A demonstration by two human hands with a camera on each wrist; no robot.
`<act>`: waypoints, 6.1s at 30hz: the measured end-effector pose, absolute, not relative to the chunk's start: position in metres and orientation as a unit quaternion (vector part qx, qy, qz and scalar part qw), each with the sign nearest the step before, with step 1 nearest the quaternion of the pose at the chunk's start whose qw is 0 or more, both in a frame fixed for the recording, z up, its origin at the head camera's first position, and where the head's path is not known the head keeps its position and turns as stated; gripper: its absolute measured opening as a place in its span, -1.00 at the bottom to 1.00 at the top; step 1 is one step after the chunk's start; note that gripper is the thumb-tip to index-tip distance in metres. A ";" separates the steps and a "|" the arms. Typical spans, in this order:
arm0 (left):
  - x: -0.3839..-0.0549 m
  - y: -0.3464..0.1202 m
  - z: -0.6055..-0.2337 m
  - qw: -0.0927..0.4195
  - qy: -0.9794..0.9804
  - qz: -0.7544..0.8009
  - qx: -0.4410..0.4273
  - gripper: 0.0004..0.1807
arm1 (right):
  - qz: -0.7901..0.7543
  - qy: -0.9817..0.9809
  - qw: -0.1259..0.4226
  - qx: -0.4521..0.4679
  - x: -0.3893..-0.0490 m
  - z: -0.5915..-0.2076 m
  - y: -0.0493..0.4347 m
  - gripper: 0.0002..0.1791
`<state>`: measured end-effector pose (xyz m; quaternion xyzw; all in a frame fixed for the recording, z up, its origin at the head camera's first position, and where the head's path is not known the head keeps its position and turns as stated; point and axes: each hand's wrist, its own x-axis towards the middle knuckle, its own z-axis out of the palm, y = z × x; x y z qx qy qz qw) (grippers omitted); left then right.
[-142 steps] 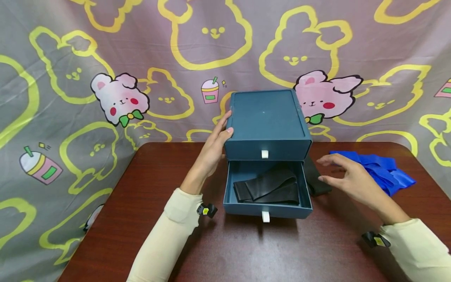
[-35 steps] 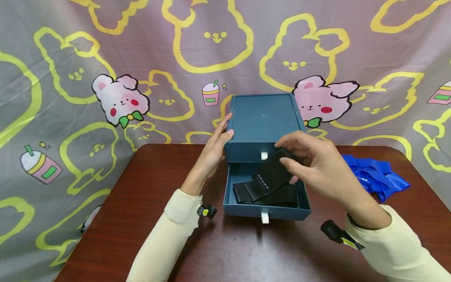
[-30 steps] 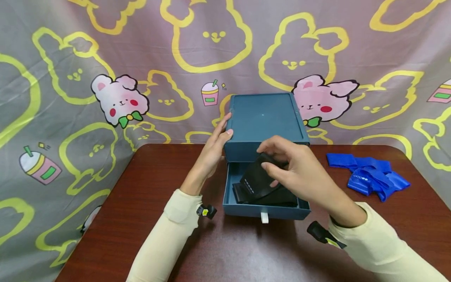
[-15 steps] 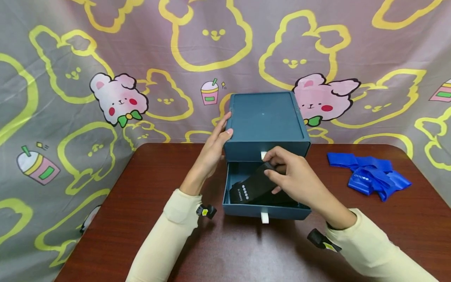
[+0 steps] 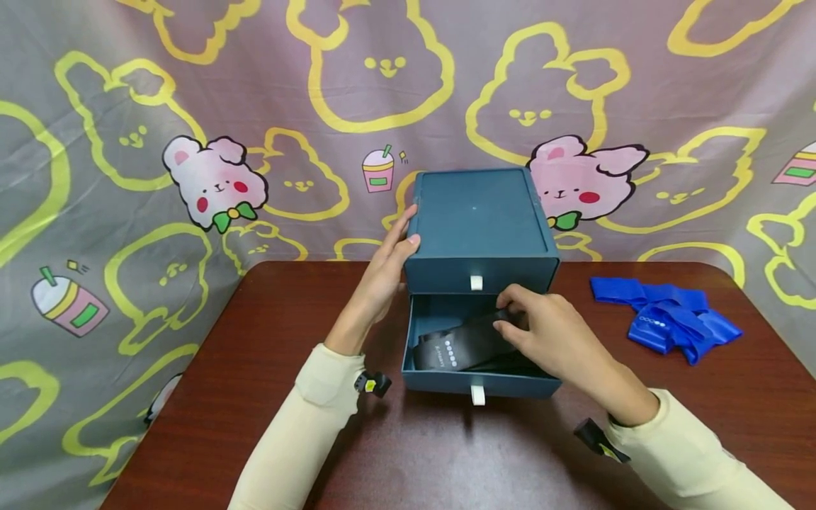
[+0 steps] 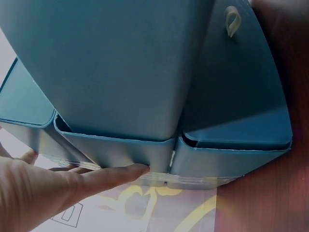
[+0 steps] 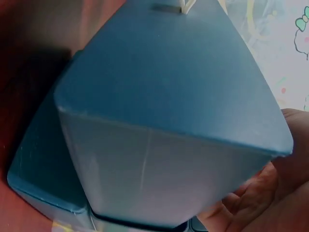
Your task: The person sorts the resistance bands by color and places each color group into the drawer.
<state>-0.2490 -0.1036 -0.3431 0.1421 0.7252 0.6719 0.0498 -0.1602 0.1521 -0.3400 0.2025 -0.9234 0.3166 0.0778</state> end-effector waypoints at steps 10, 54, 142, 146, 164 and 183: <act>-0.249 -0.104 -0.343 0.047 0.726 0.671 0.143 -0.38 | 0.286 -0.933 0.118 0.184 -0.152 -0.334 0.161 -0.73; -0.247 -0.106 -0.345 0.048 0.722 0.672 0.158 -0.36 | 0.418 -0.829 0.178 0.326 -0.077 -0.401 0.142 -0.56; -0.251 -0.107 -0.345 0.055 0.721 0.673 0.153 -0.38 | 0.454 -0.863 0.059 0.216 -0.175 -0.418 0.156 -0.75; -0.251 -0.107 -0.346 0.056 0.724 0.672 0.148 -0.38 | 0.451 -0.867 0.033 0.209 -0.178 -0.424 0.156 -0.75; -0.252 -0.107 -0.347 0.053 0.726 0.668 0.154 -0.38 | 0.416 -0.880 -0.044 0.222 -0.190 -0.437 0.145 -0.71; -0.250 -0.106 -0.346 0.051 0.724 0.670 0.152 -0.37 | 0.389 -0.892 -0.034 0.228 -0.189 -0.439 0.136 -0.77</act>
